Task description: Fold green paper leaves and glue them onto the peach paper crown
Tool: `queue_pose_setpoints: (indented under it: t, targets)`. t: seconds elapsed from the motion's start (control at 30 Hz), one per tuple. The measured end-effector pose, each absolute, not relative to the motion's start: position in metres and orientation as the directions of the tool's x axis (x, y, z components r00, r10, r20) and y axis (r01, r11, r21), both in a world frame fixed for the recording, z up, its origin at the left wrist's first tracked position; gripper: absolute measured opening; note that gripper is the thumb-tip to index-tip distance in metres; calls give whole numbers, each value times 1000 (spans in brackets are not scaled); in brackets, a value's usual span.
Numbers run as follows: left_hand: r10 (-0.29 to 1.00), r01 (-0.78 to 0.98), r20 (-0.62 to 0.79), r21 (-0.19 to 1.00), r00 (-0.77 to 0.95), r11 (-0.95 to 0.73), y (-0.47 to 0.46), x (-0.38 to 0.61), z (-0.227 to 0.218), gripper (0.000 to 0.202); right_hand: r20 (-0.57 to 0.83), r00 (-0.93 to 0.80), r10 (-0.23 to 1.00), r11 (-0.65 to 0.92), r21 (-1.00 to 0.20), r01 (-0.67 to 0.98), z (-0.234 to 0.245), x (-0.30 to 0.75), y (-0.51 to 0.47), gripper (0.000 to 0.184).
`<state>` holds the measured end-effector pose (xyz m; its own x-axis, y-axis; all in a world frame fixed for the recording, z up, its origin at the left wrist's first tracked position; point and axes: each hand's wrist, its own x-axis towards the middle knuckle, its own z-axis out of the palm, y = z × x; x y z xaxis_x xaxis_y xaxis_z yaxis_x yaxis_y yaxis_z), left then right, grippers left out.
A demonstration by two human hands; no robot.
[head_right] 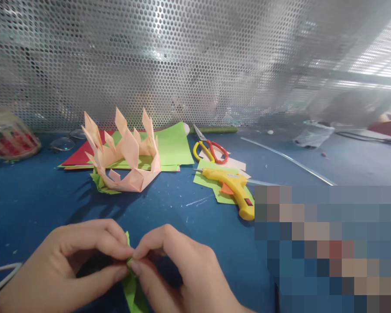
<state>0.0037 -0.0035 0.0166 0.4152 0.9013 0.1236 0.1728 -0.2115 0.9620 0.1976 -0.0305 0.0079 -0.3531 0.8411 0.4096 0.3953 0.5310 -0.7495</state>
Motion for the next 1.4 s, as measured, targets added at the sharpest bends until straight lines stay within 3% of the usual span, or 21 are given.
queue_pose_setpoints:
  t: [0.13,0.33,0.47,0.57,0.7,0.93,1.2,1.4]
  targets:
    - [901,196,104,959,422,-203,-4,3,13,25,323,-335,885,422,-861,285,6,195,-31,15]
    - [906,219,105,953,411,-210,-3,6,17,21,86,-202,976,110,-988,113,8,185,-30,5]
    - [908,223,162,939,386,-262,-6,8,19,20,22,-206,978,22,-1000,0,9,183,-28,21]
    - [883,221,222,916,414,-334,-6,7,17,21,94,-240,966,106,-994,36,11,186,-27,15]
    - [852,216,270,892,448,-396,-5,5,14,24,265,-305,915,338,-915,219,13,191,-26,7]
    - [871,225,84,950,484,-217,-7,4,14,11,405,-360,840,518,-796,313,14,192,-25,14]
    - [867,195,82,960,491,-200,-6,7,16,8,399,-354,846,508,-807,302,12,191,-26,15]
    - [872,192,-8,976,490,-99,-6,8,19,13,187,-212,959,232,-949,214,10,190,-27,10]
